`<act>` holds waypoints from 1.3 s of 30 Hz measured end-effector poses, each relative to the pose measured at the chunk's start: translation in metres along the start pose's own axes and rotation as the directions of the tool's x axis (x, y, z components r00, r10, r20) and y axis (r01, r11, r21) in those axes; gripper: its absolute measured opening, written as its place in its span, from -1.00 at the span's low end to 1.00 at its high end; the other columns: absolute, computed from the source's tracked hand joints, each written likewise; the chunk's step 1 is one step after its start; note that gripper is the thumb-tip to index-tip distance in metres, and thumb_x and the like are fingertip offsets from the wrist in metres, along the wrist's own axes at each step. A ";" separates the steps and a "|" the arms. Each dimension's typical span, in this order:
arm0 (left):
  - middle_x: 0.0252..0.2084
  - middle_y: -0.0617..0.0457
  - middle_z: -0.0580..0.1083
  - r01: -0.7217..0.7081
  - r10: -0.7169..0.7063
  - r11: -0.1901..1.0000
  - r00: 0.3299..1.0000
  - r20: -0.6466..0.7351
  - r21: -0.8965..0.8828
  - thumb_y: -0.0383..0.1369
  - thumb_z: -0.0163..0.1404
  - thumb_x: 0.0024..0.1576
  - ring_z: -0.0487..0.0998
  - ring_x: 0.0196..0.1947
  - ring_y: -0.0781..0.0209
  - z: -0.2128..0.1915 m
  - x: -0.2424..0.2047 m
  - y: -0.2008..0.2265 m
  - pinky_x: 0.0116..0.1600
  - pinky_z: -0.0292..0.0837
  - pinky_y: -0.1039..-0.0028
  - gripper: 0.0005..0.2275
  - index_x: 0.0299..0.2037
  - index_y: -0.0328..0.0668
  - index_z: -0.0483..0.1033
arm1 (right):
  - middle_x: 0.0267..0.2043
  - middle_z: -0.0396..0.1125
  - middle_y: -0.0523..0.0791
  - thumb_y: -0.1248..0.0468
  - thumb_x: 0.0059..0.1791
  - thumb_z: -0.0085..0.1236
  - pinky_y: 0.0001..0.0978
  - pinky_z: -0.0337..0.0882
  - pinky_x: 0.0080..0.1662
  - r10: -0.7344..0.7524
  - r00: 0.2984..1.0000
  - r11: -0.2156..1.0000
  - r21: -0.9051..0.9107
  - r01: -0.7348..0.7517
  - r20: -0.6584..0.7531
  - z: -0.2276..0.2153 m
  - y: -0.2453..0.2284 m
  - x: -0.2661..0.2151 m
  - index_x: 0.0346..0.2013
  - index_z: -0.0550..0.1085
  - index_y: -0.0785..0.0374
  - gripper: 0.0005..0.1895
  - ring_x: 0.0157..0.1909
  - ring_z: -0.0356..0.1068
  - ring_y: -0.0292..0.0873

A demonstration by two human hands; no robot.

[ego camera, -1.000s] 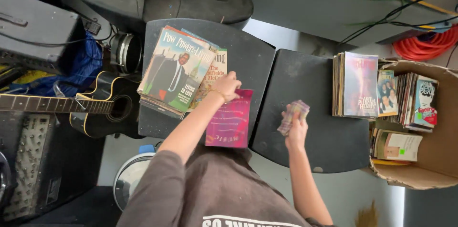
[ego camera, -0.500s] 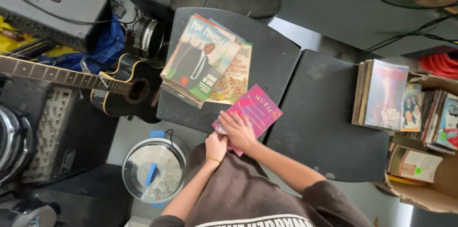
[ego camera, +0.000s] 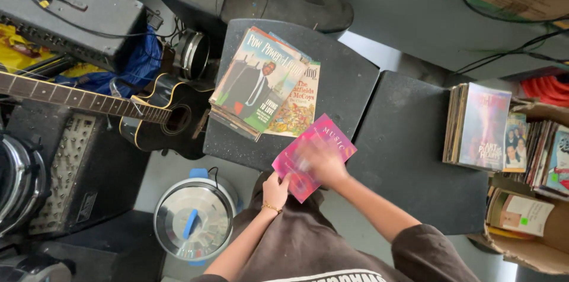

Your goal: The person wipes the covers of several magazines with a small cloth, picking them up from a stack on a table, cleaning them, and placing them into a cardboard box. The person handles each magazine individually, wiping both the front and back covers before stacking them in the box.

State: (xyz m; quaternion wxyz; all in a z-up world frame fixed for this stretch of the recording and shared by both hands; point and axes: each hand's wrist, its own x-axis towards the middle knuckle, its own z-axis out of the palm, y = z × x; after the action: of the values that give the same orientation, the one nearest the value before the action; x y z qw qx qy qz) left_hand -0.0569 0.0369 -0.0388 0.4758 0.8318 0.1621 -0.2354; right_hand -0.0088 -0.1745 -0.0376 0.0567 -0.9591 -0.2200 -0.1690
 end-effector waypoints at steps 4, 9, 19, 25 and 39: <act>-0.36 -0.25 0.59 -0.059 0.058 0.998 0.998 0.034 0.022 -0.07 0.09 0.18 0.65 -0.20 -0.23 -0.007 -0.004 0.013 -0.19 0.57 0.06 -0.66 -0.26 -0.27 0.54 | 0.61 -0.14 -0.33 0.12 0.12 -0.14 0.36 -0.18 0.43 0.615 0.727 0.748 0.066 -0.660 0.306 -0.013 0.089 0.030 0.48 0.17 -0.20 -0.42 0.63 -0.39 0.05; -0.40 -0.24 0.60 0.055 -0.041 0.985 0.995 0.087 -0.163 -0.17 0.09 0.19 0.68 -0.46 -0.01 0.006 0.014 -0.018 -0.42 0.63 0.36 -0.73 -0.23 -0.27 0.54 | 0.45 0.18 -0.20 0.28 -0.03 -0.10 0.24 -0.09 0.36 0.181 0.981 0.983 0.007 -0.182 0.070 -0.012 0.012 -0.016 0.39 0.31 -0.15 -0.34 0.53 0.01 0.04; -0.26 -0.33 0.57 -0.140 0.147 0.989 0.974 -0.174 0.053 -0.08 -0.04 0.25 0.58 -0.09 -0.40 -0.113 -0.047 0.120 -0.05 0.45 -0.17 -0.73 -0.11 -0.09 0.43 | 0.28 0.37 -0.10 0.35 0.03 0.04 0.30 0.08 0.33 0.391 0.919 0.920 -0.003 -0.392 0.042 -0.097 0.072 0.023 0.14 0.51 0.09 -0.62 0.41 0.21 0.11; -0.14 0.02 0.60 -0.323 0.300 0.946 0.845 -0.443 0.025 -0.39 0.06 0.16 0.62 -0.34 0.08 -0.169 -0.109 0.197 -0.24 0.47 0.37 -0.68 0.13 -0.22 0.44 | 0.19 0.29 -0.17 0.13 -0.08 0.09 0.16 0.24 0.11 -0.269 0.937 0.951 0.214 0.223 0.222 -0.062 0.061 0.037 0.18 0.39 -0.08 -0.50 0.20 0.26 0.03; 0.15 -0.02 0.55 -0.599 0.638 0.765 0.659 -0.398 0.234 -0.69 -0.03 0.00 0.59 0.15 0.10 -0.152 -0.126 0.227 0.22 0.47 0.43 -0.64 0.00 -0.30 0.57 | 0.48 0.06 -0.09 0.33 -0.08 0.01 0.26 0.02 0.31 -0.126 0.964 0.990 0.089 0.108 0.232 0.006 0.131 0.140 0.32 0.28 0.10 -0.37 0.50 -0.03 0.09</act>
State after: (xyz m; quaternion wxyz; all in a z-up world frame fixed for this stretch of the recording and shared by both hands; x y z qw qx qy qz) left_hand -0.0137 0.0508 0.2588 0.4406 0.8868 -0.0336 0.1355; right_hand 0.1689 -0.2347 0.0014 0.0560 -0.9548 -0.2879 -0.0477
